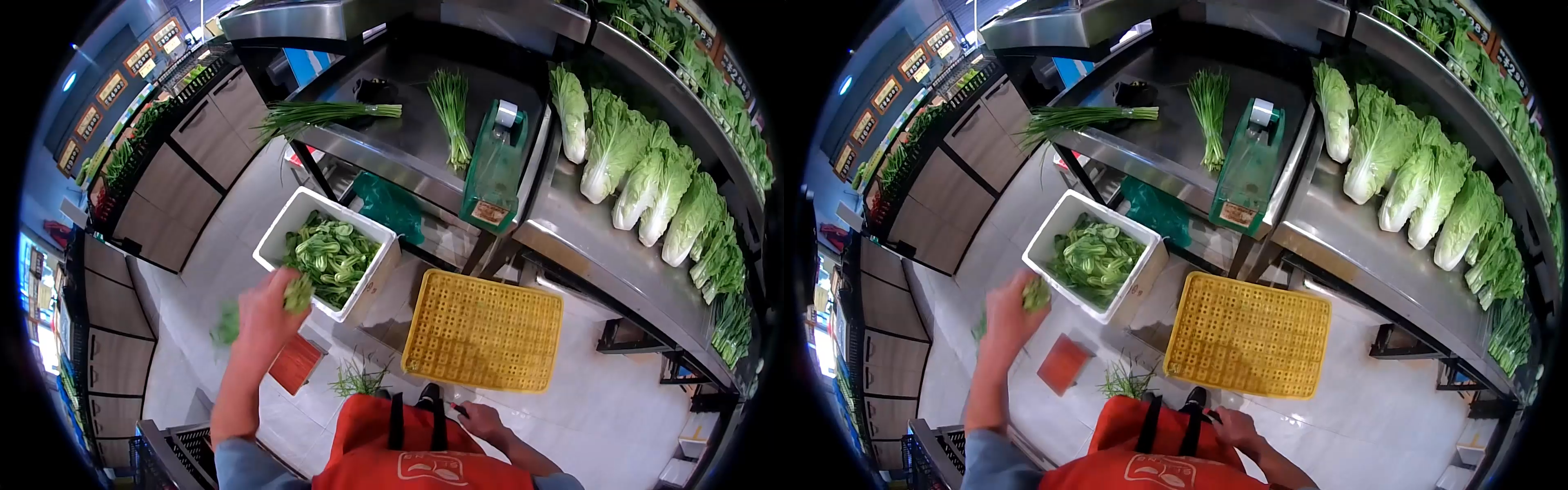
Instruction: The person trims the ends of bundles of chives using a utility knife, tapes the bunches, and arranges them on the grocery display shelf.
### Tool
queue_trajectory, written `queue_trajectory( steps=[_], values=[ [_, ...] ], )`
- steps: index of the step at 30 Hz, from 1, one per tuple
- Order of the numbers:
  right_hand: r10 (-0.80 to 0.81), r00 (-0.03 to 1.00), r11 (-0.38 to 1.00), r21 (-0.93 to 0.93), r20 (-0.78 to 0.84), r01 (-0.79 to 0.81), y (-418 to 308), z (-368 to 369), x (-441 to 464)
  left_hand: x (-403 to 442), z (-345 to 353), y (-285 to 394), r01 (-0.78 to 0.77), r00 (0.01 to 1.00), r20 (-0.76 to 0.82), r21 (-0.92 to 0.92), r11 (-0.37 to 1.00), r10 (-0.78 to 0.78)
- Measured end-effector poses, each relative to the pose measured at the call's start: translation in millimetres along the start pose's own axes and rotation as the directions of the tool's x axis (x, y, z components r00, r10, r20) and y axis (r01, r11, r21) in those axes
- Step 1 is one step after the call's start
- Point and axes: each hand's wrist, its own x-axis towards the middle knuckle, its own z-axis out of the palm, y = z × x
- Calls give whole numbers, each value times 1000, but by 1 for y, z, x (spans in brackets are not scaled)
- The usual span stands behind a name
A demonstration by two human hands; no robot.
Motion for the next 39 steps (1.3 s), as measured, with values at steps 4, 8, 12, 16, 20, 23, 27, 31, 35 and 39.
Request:
queue_trajectory(
  steps=[4, 8, 12, 16, 20, 23, 27, 31, 35, 39],
  values=[
    [74, 994, 997, 34, -83, -71, 13, -28, -1, 98, 16, 25, -259, 962, -49, 140, 956, 268],
    [198, 973, 980, 23, -116, -196, 38, -31, 16, 208, 46, 40, -385, 921, 25, 197, 901, 388],
    [280, 939, 959, 95, -201, -266, 46, -34, 38, 329, 106, 37, -474, 875, 102, 383, 793, 474],
    [414, 892, 905, 190, -179, -381, 28, -54, 69, 433, 199, 13, -554, 824, 163, 431, 712, 542],
    [433, 890, 886, 250, -142, -391, 2, -67, 115, 464, 268, -8, -642, 767, 260, 281, 714, 587],
    [405, 900, 885, 319, -165, -340, -14, -73, 140, 465, 262, -1, -670, 725, 376, 193, 717, 577],
    [439, 893, 854, 351, -92, -384, -27, -76, 161, 476, 240, 29, -755, 564, 410, -97, 649, 717],
    [419, 893, 877, 331, -166, -350, -36, -79, 173, 480, 265, 68, -947, 249, 342, -110, 302, 906],
    [448, 870, 860, 363, -204, -358, -41, -89, 173, 479, 310, 79, -999, 53, 289, 13, 51, 956],
    [477, 860, 849, 346, -182, -399, -38, -82, 171, 481, 313, 88, -1000, -26, 360, -5, -26, 932]
  ],
)
